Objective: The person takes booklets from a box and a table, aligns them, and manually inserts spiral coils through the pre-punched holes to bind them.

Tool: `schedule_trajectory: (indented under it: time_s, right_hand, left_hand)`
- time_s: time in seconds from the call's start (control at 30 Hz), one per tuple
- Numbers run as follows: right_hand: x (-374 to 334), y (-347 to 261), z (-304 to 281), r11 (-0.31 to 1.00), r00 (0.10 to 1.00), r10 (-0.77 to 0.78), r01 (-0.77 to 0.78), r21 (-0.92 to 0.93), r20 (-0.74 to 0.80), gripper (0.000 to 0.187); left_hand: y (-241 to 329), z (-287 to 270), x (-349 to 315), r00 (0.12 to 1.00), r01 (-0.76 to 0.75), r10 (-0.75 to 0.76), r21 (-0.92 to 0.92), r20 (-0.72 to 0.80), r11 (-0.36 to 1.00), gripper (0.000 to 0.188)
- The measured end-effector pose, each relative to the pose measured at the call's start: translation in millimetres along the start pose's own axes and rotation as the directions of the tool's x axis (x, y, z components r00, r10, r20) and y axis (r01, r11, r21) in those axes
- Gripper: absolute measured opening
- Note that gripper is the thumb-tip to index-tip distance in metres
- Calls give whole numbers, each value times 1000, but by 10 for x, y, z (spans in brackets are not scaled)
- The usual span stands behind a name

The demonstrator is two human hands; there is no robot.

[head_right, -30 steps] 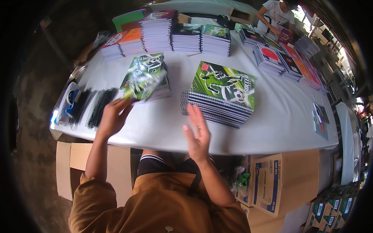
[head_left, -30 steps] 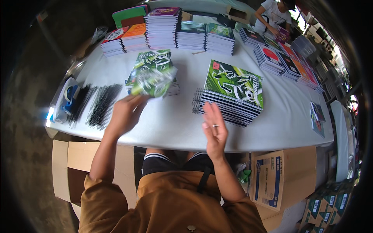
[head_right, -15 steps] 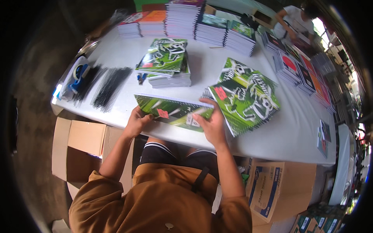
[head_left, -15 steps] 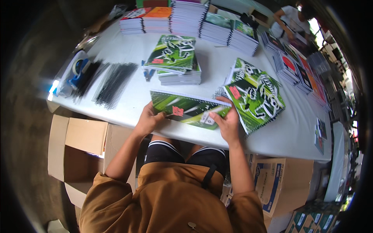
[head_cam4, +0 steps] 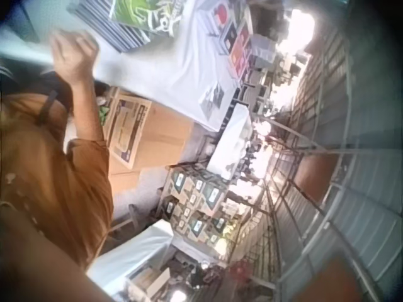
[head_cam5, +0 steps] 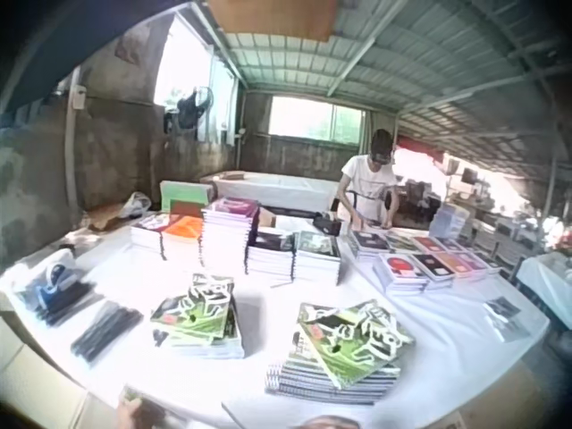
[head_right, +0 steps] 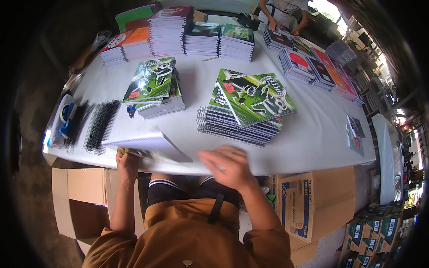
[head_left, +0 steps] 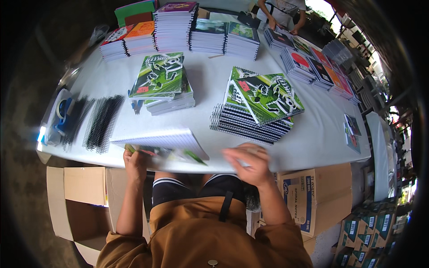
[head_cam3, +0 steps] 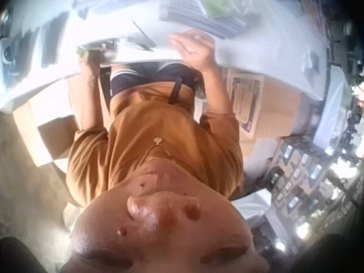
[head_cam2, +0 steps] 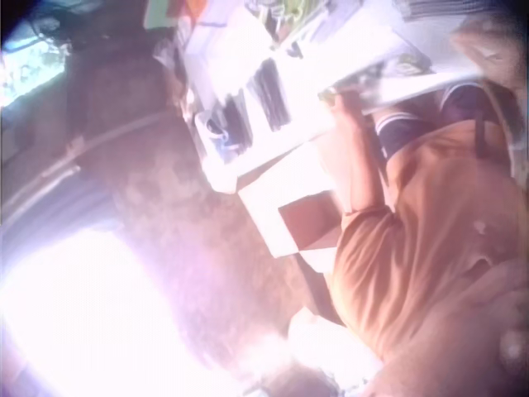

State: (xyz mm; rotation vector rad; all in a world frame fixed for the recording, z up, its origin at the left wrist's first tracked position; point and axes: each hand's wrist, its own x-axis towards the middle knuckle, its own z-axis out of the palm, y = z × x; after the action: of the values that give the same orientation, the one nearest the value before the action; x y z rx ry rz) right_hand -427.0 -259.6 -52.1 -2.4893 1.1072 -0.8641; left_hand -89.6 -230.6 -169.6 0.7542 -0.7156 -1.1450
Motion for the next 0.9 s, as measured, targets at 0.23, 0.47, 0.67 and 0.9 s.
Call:
schedule_trajectory:
  time_s: [0.23, 0.47, 0.67, 0.9]
  right_hand:
    - [-30, 700, -408, 793, 932, -143, -94, -602, -333, 25]
    - [530, 580, 22, 880, 853, -258, 13, -474, -454, 21]
    - [705, 567, 75, 882, 834, -260, -1, -472, -487, 17]
    - [324, 69, 301, 178, 994, 113, -14, 984, -6, 75]
  left_hand:
    - [-163, 20, 6, 999, -24, 29, 180, -23, 983, 21]
    - [-71, -5, -21, 1000, 2, -4, 138, 12, 990, 12]
    - [-36, 67, -5, 993, 20, -40, 183, 108, 983, 13]
    - [126, 370, -80, 990, 58, -19, 288, -138, 956, 22]
